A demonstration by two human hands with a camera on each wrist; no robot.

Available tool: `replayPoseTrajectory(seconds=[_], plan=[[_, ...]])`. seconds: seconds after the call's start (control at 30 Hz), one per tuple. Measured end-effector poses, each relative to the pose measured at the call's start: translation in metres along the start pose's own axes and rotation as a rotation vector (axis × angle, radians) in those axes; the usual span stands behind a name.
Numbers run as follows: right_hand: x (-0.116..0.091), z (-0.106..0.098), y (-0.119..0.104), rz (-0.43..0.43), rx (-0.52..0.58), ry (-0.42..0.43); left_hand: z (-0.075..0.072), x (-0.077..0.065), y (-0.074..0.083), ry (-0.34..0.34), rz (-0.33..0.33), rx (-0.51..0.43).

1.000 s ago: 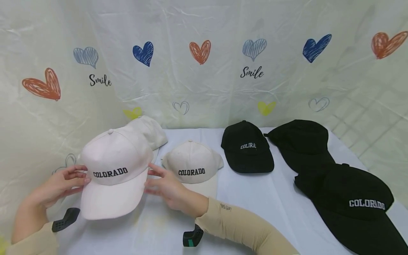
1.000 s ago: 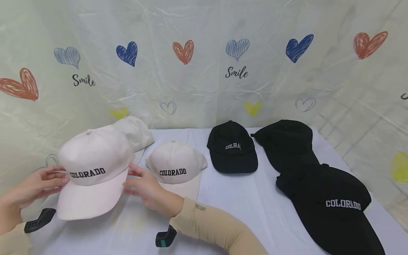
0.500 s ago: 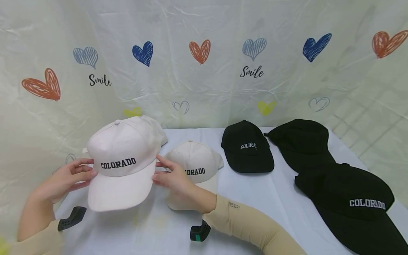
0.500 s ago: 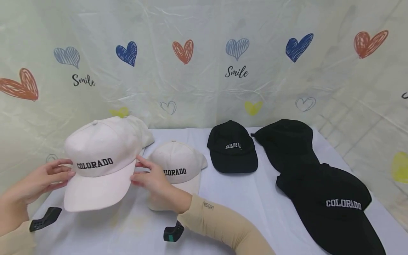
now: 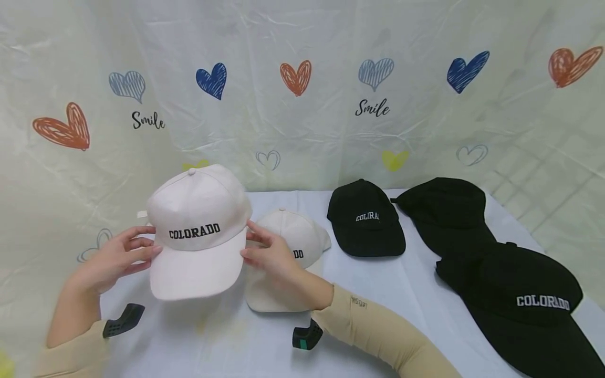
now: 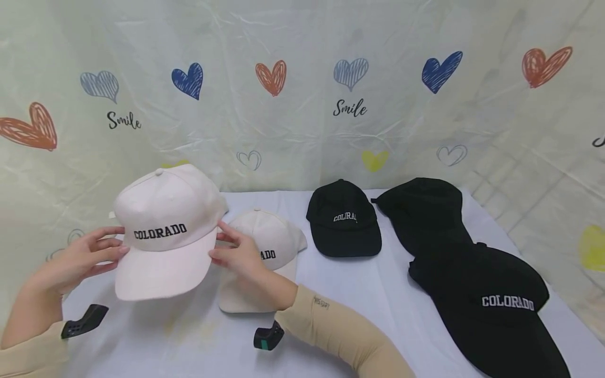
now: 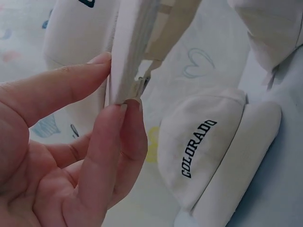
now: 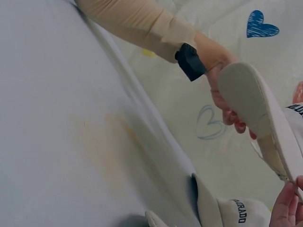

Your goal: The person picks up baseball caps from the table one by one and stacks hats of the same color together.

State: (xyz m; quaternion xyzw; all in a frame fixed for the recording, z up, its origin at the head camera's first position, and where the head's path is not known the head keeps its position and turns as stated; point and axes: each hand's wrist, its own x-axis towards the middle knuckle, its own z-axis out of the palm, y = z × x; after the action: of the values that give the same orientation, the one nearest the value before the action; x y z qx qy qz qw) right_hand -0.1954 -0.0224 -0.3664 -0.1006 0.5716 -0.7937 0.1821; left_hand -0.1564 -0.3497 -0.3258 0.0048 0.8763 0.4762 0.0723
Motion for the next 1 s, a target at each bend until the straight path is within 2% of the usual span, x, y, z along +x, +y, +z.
replayPoseTrajectory(seconds=[0.47, 0.63, 1.0], plan=[[-0.006, -0.013, -0.017, -0.042, -0.04, 0.026, 0.013, 0.007, 0.01, 0.041, 0.082, -0.06], [-0.009, -0.02, -0.024, -0.053, -0.077, 0.021, 0.016, 0.01, 0.016, 0.029, 0.09, -0.092], [-0.013, -0.036, -0.03, -0.066, -0.075, 0.015, 0.028, 0.019, 0.029, -0.008, 0.11, -0.176]])
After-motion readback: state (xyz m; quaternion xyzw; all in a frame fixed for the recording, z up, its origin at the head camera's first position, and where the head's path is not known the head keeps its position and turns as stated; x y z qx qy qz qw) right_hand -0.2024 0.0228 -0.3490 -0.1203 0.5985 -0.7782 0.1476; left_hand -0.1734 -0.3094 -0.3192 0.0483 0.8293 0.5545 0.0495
